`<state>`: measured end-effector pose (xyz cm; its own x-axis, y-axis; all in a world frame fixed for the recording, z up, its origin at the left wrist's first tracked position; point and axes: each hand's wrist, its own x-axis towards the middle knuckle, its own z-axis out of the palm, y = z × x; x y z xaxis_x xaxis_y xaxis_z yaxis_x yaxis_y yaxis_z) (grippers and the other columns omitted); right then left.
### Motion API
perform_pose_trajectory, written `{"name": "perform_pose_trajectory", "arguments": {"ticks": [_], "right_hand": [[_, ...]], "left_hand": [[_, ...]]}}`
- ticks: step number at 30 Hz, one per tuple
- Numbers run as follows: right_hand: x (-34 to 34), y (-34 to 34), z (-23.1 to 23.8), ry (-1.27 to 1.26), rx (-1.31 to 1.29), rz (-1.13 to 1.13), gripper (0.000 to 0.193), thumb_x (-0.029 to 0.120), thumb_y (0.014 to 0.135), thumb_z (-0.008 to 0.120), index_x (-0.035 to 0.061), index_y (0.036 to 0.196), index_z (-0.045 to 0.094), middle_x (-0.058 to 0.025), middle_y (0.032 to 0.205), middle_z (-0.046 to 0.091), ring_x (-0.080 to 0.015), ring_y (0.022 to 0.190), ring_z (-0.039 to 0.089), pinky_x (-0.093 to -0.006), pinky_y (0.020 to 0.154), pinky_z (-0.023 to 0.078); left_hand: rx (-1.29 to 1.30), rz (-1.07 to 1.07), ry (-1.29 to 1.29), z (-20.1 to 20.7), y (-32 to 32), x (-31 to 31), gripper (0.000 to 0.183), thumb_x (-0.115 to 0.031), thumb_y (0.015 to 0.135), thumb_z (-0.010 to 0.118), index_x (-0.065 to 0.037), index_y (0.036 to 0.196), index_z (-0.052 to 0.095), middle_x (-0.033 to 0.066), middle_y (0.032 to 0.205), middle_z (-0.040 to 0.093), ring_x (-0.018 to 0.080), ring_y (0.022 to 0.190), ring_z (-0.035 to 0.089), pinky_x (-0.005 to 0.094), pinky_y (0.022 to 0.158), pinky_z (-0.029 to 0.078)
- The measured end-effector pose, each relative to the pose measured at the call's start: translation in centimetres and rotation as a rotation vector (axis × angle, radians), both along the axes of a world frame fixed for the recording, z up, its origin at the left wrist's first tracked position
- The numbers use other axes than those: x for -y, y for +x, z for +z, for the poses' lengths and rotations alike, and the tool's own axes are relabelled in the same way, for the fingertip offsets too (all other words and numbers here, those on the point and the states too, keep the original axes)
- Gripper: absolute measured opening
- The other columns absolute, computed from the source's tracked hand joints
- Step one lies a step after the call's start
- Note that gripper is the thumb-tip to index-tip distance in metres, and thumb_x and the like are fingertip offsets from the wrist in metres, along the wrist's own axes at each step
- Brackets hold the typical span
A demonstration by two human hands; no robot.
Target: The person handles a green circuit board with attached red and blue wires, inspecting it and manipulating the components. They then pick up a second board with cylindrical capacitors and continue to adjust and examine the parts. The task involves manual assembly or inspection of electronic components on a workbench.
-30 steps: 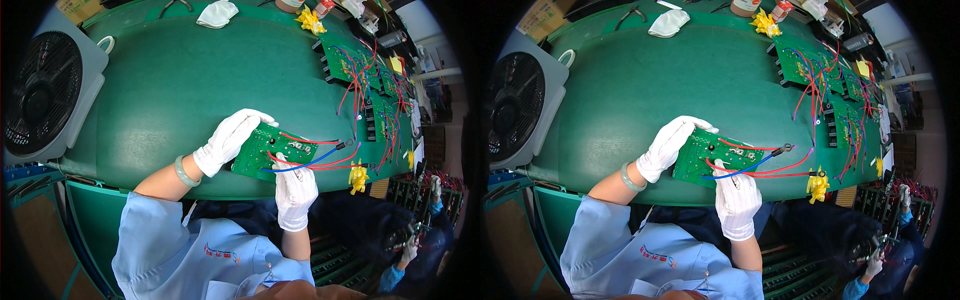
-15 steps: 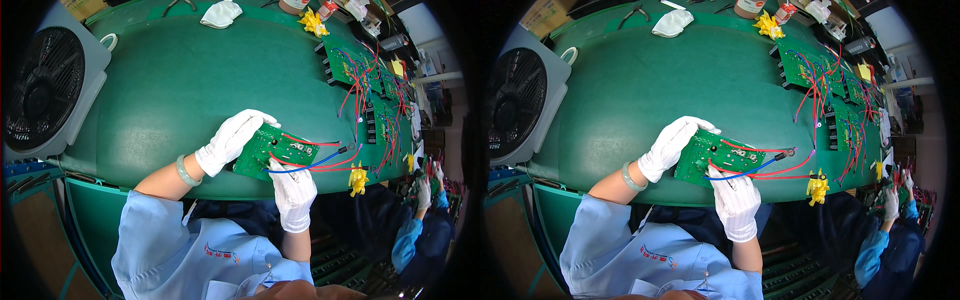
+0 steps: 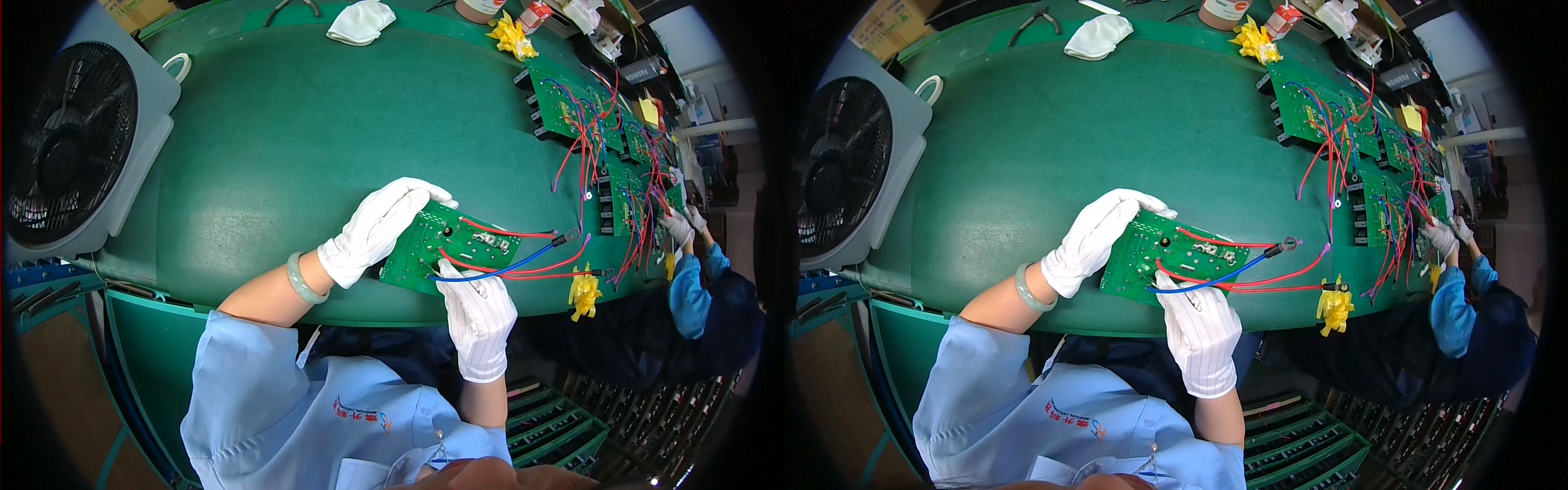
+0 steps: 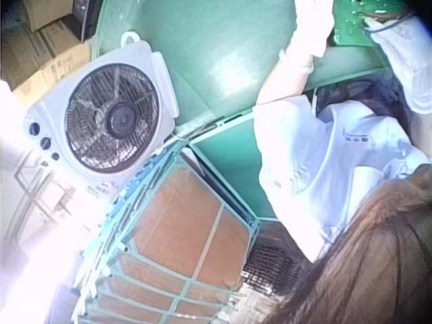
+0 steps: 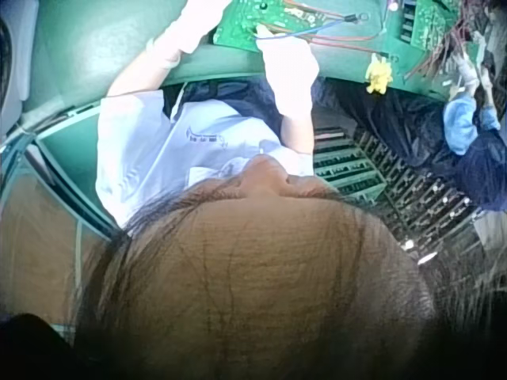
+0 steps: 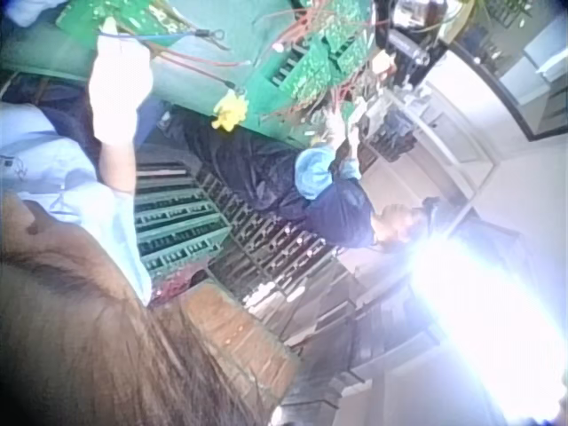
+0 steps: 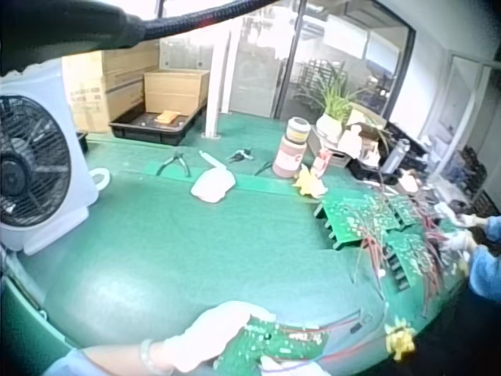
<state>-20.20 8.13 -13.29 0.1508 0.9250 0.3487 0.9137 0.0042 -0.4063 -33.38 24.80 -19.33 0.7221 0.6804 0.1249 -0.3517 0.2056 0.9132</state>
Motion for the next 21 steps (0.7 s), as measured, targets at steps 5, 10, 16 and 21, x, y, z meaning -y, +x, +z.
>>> {"name": "perform_pose_trajectory", "arguments": {"ticks": [5,10,16,21], "right_hand": [[-0.3,0.1,-0.4,0.069,0.022,-0.034,0.041,-0.002,0.071,0.08,0.0078,0.111,0.077,-0.007,0.098,0.074,-0.0247,0.083,0.068,-0.034,0.073,0.054],[-0.5,0.2,0.2,0.053,-0.037,0.032,0.039,-0.005,0.071,0.08,0.0047,0.109,0.076,-0.0099,0.098,0.074,-0.0277,0.087,0.069,-0.0362,0.08,0.055],[0.2,0.8,-0.3,0.063,-0.029,-0.022,0.036,-0.006,0.072,0.079,0.0043,0.106,0.075,-0.0104,0.097,0.074,-0.0301,0.086,0.068,-0.0375,0.078,0.055],[0.8,1.0,-0.2,0.07,-0.03,-0.054,0.033,-0.007,0.073,0.079,0.0036,0.104,0.075,-0.0107,0.097,0.074,-0.0303,0.084,0.068,-0.0378,0.077,0.055]], "left_hand": [[0.008,-0.004,-0.021,-0.1,0.0,0.1,0.032,-0.019,0.109,0.042,0.006,0.122,0.057,0.0195,0.123,0.063,0.0244,0.119,0.062,0.0385,0.105,0.049],[0.008,-0.026,-0.036,0.0,-0.2,0.0,0.032,-0.019,0.109,0.041,0.006,0.122,0.057,0.0198,0.124,0.063,0.0242,0.12,0.061,0.0384,0.106,0.048],[-0.013,-0.028,-0.008,0.1,-0.2,0.0,0.034,-0.02,0.109,0.042,0.006,0.123,0.056,0.0208,0.125,0.064,0.0244,0.12,0.061,0.0384,0.107,0.048],[-0.005,-0.03,-0.027,0.2,-0.4,0.1,0.035,-0.021,0.109,0.041,0.007,0.127,0.055,0.0223,0.126,0.064,0.0249,0.12,0.062,0.0392,0.106,0.048]]}}
